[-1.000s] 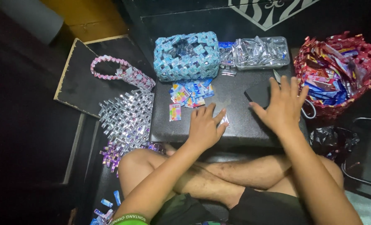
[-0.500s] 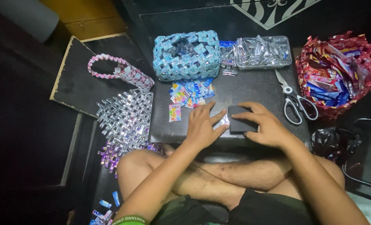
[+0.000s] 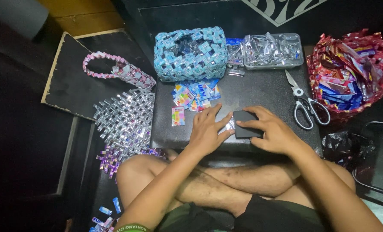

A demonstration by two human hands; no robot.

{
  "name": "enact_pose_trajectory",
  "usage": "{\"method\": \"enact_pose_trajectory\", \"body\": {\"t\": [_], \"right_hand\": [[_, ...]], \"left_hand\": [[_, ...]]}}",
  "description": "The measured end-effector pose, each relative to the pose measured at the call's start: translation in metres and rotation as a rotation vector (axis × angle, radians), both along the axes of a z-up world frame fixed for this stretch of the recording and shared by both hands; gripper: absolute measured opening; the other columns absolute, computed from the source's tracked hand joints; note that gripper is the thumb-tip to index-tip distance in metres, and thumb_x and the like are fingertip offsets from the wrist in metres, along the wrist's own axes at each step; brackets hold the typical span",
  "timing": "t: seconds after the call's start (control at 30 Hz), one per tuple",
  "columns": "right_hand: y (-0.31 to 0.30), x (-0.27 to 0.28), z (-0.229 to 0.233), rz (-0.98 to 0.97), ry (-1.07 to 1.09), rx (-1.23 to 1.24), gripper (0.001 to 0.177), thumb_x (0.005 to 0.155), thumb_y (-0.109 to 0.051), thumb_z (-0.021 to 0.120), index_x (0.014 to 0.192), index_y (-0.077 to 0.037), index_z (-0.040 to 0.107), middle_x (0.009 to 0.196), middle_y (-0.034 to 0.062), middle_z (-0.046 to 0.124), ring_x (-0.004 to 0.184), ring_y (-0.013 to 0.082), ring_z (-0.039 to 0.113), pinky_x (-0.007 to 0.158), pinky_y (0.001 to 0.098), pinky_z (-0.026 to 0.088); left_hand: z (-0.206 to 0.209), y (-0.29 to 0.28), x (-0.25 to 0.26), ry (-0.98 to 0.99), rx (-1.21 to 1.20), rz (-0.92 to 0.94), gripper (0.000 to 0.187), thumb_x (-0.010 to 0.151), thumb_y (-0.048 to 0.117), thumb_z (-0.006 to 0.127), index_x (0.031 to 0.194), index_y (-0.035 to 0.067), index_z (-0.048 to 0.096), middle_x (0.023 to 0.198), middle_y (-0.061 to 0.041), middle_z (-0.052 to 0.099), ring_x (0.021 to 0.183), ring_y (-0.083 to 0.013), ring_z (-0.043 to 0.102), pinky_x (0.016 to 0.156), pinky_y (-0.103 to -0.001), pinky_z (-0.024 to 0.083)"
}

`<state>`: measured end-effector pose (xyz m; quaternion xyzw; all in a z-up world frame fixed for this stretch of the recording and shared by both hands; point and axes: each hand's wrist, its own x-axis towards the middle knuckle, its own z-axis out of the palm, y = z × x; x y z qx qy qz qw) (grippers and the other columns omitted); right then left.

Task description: The person folds small silver candy wrappers by hand, pressing them against a dark rectangular surface to create uniform strips.

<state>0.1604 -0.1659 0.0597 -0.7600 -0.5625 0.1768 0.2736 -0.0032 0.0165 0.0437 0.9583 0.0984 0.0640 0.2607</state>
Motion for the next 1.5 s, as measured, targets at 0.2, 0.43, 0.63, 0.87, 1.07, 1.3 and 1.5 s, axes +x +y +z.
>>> {"method": "enact_pose_trajectory", "body": {"t": [0.2, 0.43, 0.63, 0.87, 1.07, 1.3, 1.5], "right_hand": [[0.001, 0.000, -0.003, 0.013, -0.071, -0.010, 0.049, 0.066, -0.011, 0.074, 0.115, -0.014, 0.080, 0.145, 0.0189, 0.058, 0.141, 0.0409, 0.048, 0.112, 0.0576, 0.041], [0.000, -0.002, -0.004, -0.012, -0.038, -0.040, 0.049, 0.067, -0.013, 0.073, 0.116, -0.016, 0.080, 0.145, 0.0180, 0.059, 0.143, 0.0386, 0.048, 0.115, 0.0549, 0.038], [-0.001, 0.000, -0.009, -0.005, -0.084, -0.019, 0.050, 0.068, -0.013, 0.073, 0.117, -0.016, 0.079, 0.146, 0.0178, 0.058, 0.142, 0.0388, 0.048, 0.115, 0.0546, 0.038], [0.002, 0.002, -0.007, 0.026, -0.102, -0.016, 0.049, 0.067, -0.014, 0.071, 0.115, -0.017, 0.080, 0.144, 0.0176, 0.059, 0.140, 0.0382, 0.050, 0.112, 0.0534, 0.041], [0.003, 0.002, -0.003, 0.041, -0.116, -0.024, 0.049, 0.066, -0.015, 0.071, 0.114, -0.016, 0.080, 0.142, 0.0180, 0.060, 0.139, 0.0383, 0.051, 0.110, 0.0537, 0.042], [0.002, 0.001, -0.009, 0.048, -0.115, 0.014, 0.047, 0.064, -0.016, 0.070, 0.110, -0.016, 0.081, 0.141, 0.0181, 0.062, 0.138, 0.0390, 0.052, 0.110, 0.0553, 0.040], [0.001, 0.001, -0.021, 0.015, -0.129, 0.077, 0.045, 0.064, -0.019, 0.070, 0.109, -0.016, 0.081, 0.139, 0.0169, 0.062, 0.137, 0.0380, 0.053, 0.108, 0.0536, 0.041]], "left_hand": [[-0.005, -0.005, -0.003, -0.125, 0.056, 0.049, 0.055, 0.099, 0.045, 0.062, 0.142, 0.010, 0.061, 0.149, -0.022, 0.049, 0.138, -0.0394, 0.042, 0.111, -0.056, 0.026], [-0.037, -0.025, -0.021, -0.488, 0.209, 0.098, 0.018, 0.102, 0.031, 0.063, 0.103, 0.017, 0.074, 0.112, 0.002, 0.071, 0.118, -0.0215, 0.061, 0.103, -0.043, 0.044], [-0.023, -0.027, -0.022, -0.344, 0.284, 0.041, 0.029, 0.108, 0.029, 0.045, 0.112, 0.011, 0.068, 0.128, -0.006, 0.067, 0.132, -0.0298, 0.054, 0.114, -0.059, 0.031], [-0.016, -0.020, -0.022, -0.276, 0.220, 0.012, 0.030, 0.107, 0.035, 0.046, 0.108, 0.014, 0.068, 0.127, -0.005, 0.067, 0.134, -0.0313, 0.053, 0.115, -0.064, 0.027], [-0.013, -0.019, -0.019, -0.233, 0.194, 0.020, 0.032, 0.106, 0.038, 0.047, 0.105, 0.014, 0.069, 0.127, -0.006, 0.069, 0.135, -0.0323, 0.052, 0.115, -0.066, 0.024], [-0.023, -0.023, -0.005, -0.221, 0.127, 0.127, 0.026, 0.102, 0.032, 0.056, 0.111, 0.011, 0.070, 0.110, -0.009, 0.071, 0.130, -0.0335, 0.056, 0.115, -0.068, 0.025], [-0.014, -0.023, -0.005, -0.187, 0.087, 0.113, 0.025, 0.098, 0.028, 0.060, 0.110, 0.009, 0.070, 0.107, -0.012, 0.070, 0.130, -0.0365, 0.056, 0.114, -0.071, 0.024]]}}
